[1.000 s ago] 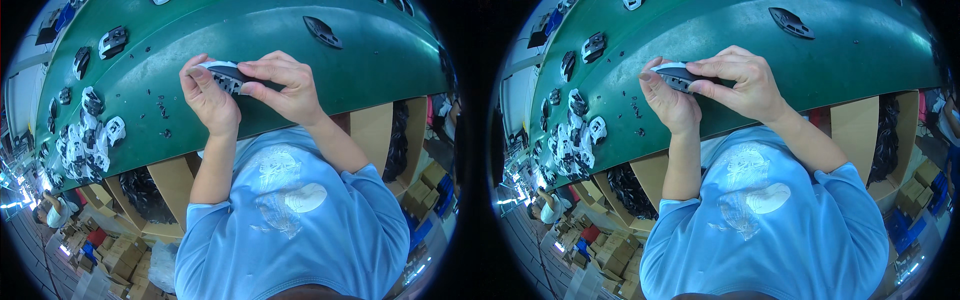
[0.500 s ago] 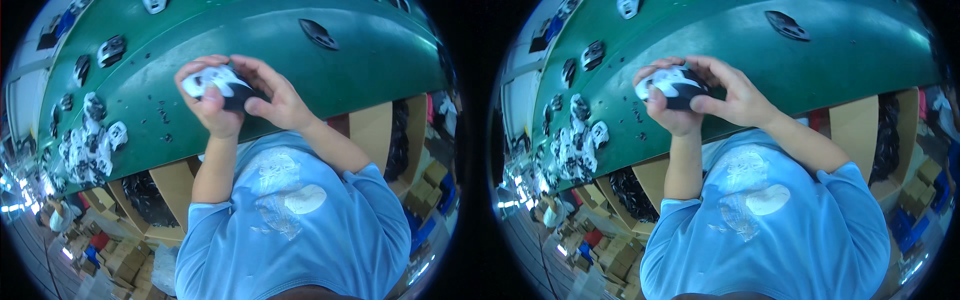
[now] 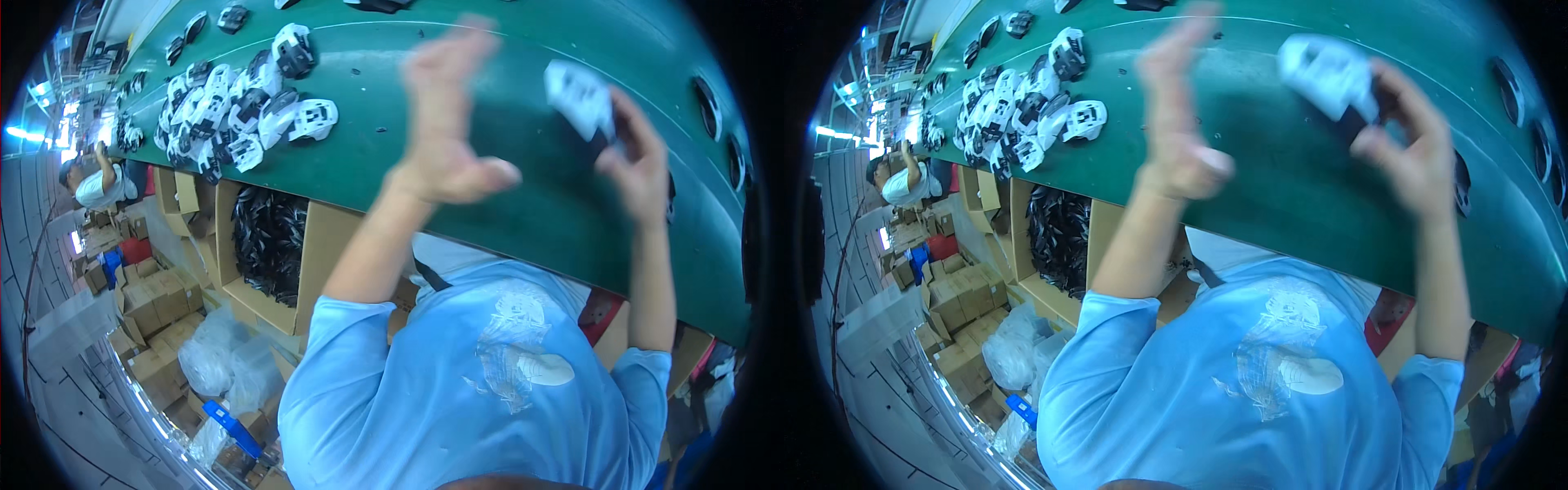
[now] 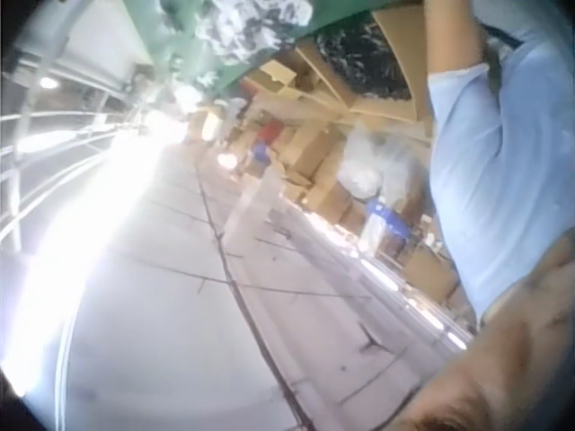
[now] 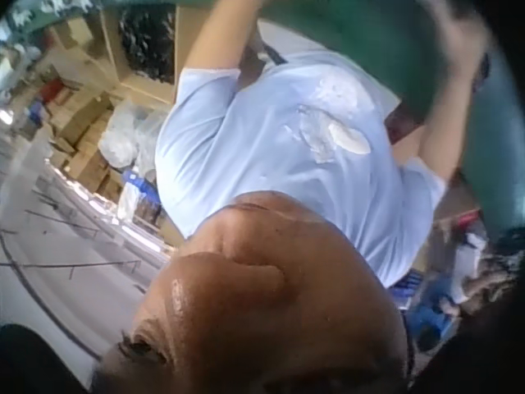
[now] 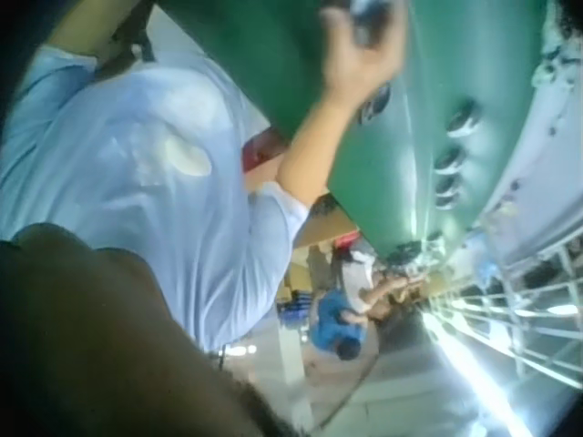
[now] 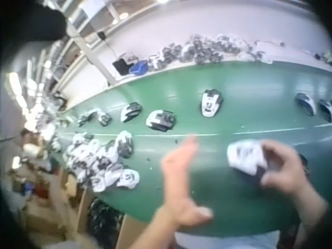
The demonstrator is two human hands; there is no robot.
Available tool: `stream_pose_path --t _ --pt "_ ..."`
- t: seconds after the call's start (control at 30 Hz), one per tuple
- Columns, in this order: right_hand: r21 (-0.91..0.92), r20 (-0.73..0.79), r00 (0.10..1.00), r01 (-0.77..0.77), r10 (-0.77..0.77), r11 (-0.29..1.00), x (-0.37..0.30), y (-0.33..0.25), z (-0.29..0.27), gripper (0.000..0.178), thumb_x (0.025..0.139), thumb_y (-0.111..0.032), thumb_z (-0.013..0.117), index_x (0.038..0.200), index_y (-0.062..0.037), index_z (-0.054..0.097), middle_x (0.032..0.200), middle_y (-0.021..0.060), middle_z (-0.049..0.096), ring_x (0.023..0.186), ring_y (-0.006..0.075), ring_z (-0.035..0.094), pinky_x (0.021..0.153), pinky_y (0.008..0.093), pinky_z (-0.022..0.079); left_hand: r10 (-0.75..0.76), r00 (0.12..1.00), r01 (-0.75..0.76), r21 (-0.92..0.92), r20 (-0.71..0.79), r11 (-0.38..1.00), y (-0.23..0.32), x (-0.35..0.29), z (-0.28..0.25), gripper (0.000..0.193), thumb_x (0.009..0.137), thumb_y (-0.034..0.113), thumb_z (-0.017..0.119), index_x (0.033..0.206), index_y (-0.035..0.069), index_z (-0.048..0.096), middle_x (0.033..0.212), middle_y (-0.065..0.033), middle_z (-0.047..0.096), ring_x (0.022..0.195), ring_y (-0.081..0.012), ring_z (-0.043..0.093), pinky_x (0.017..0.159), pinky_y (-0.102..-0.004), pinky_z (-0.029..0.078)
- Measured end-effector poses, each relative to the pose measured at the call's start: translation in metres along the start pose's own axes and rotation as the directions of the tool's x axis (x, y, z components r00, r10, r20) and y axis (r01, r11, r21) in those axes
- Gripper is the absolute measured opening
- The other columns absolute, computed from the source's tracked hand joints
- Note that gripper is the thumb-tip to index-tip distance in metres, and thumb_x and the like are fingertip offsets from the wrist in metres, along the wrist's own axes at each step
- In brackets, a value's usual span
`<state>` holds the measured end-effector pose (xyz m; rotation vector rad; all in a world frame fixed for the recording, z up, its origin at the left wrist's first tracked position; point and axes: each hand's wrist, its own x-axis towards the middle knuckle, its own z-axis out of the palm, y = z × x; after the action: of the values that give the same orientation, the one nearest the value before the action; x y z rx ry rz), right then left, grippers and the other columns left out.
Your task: The person assembles computer mice by taking components from a box, fitting them onto mouse shells by hand, and placing the assembled mice onto the conveyor belt.
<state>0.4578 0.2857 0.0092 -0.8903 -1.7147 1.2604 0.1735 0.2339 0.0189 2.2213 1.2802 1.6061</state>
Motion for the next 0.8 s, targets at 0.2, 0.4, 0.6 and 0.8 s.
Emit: stream_pose_path --t 0.2,0.4,0.6,0.8 --pt "-0.787 -0.073 0.994 -0.009 -0.079 0.617 0.127 0.075 -0.120 0.066 0.090 -0.043 0.076 0.144 -0.0092 0.058 0.122 0.0127 0.070 0.114 0.0217 0.065 0.102 0.0342 0.047 -0.610 0.790 0.152 0.943 0.065 0.297 -0.047 -0.025 -0.199 0.080 0.073 0.051 0.087 0.133 0.005 0.062 0.127 -0.0180 0.062 0.119 -0.0379 0.053 0.104 -0.0489 0.041" --pt "-0.841 -0.108 0.952 0.066 -0.285 0.537 0.103 0.046 -0.125 0.053 0.090 -0.035 0.077 0.132 -0.0063 0.065 0.108 0.0127 0.072 0.094 0.0232 0.068 0.086 0.0354 0.053 -0.669 0.698 0.182 0.842 0.254 0.509 -0.080 -0.051 -0.238 0.068 0.080 0.049 0.082 0.131 0.007 0.067 0.136 -0.0199 0.057 0.125 -0.0390 0.051 0.109 -0.0491 0.038" --pt "-0.548 -0.270 0.960 -0.219 0.076 0.807 -0.003 -0.024 -0.134 0.039 0.092 -0.021 0.075 0.124 0.0009 0.068 0.100 0.0120 0.075 0.083 0.0165 0.071 0.075 0.0294 0.055 -0.590 0.719 0.009 0.844 0.366 0.536 -0.077 -0.055 -0.278 0.056 0.090 0.031 0.077 0.139 0.009 0.062 0.147 -0.0198 0.049 0.132 -0.0381 0.046 0.111 -0.0458 0.034" --pt "-0.801 -0.243 0.966 -0.147 -0.091 0.580 -0.105 0.002 -0.130 0.041 0.087 -0.039 0.077 0.118 -0.0108 0.074 0.100 0.0097 0.073 0.091 0.0283 0.066 0.082 0.0369 0.054 -0.443 0.828 0.343 0.315 0.343 0.885 -0.028 0.000 -0.167 0.061 0.094 0.012 0.067 0.147 -0.008 0.044 0.146 -0.0235 0.053 0.131 -0.0324 0.055 0.116 -0.0442 0.037"
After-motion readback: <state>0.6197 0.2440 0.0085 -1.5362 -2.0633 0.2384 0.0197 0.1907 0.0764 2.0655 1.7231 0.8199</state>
